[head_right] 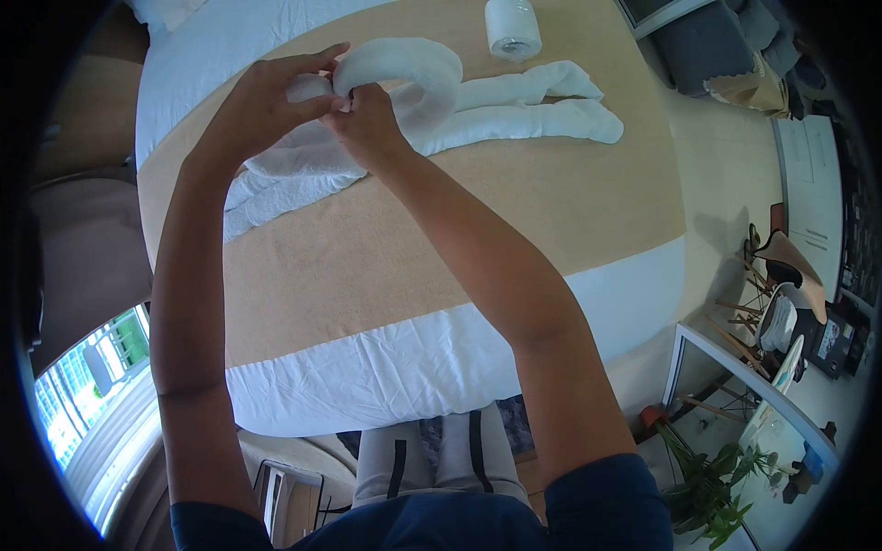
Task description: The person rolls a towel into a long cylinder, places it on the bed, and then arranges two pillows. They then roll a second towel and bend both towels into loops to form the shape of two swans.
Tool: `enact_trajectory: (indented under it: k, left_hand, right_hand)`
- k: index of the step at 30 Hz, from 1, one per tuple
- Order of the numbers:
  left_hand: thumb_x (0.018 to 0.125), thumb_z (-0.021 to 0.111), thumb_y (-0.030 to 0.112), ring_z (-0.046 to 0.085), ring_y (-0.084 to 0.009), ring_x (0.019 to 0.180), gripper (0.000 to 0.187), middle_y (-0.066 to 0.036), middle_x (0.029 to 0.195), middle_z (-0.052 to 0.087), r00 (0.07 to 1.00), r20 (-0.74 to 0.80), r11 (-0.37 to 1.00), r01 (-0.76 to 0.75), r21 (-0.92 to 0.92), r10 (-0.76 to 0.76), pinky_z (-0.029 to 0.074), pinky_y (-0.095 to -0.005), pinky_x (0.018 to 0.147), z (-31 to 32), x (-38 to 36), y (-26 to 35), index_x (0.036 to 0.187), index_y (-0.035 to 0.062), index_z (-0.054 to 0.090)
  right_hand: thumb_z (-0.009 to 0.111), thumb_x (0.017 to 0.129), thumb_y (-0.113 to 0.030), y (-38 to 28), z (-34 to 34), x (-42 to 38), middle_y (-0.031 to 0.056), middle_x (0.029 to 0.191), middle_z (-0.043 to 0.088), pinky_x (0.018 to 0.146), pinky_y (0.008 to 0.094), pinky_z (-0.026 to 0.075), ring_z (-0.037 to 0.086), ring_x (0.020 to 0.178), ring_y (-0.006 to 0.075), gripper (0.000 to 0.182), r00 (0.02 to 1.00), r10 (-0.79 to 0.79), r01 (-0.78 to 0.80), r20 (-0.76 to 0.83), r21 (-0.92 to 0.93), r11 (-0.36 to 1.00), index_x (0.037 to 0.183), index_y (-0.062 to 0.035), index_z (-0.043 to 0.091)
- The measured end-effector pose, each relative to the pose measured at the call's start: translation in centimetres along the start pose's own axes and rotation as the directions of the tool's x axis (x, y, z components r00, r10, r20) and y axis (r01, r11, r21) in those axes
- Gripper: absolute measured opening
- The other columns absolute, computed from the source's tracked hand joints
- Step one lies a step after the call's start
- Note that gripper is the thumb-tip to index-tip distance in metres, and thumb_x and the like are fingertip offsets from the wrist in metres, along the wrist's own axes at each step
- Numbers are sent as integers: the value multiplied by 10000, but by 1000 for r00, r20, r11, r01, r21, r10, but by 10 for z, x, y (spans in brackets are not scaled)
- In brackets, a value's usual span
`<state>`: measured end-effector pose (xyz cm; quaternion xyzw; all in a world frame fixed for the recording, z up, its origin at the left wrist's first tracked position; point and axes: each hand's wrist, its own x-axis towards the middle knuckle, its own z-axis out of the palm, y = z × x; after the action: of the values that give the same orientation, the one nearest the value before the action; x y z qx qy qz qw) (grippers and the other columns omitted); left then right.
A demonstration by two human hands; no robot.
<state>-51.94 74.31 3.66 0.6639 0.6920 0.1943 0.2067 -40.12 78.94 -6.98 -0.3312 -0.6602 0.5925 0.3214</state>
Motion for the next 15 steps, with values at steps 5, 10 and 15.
enact_trajectory:
  k: [5,10,15]
  left_hand:
    - [727,699,251,628,-233,876,485,-97,981,669,998,-26,998,-65,9,65,460,-353,879,6,5,-6,1195,174,597]
    - [744,691,174,630,-233,854,462,-97,975,670,998,-29,998,-58,31,59,474,-353,850,9,5,-6,1195,206,596]
    - [747,691,173,631,-239,843,457,-96,977,670,999,-20,999,-29,36,30,478,-348,834,13,4,-2,1192,211,598]
  right_hand:
    - [673,746,-202,-3,-15,-1,143,922,627,804,345,458,597,913,258,379,987,-101,138,126,-333,933,1020,39,571]
    - [775,629,-338,-4,-29,-4,172,1000,618,848,397,448,593,971,296,590,902,-81,429,423,-863,268,1036,42,578]
    - [805,492,-507,-14,-17,1,139,974,637,960,471,340,568,1035,282,813,799,242,549,551,-832,80,1118,-45,568]
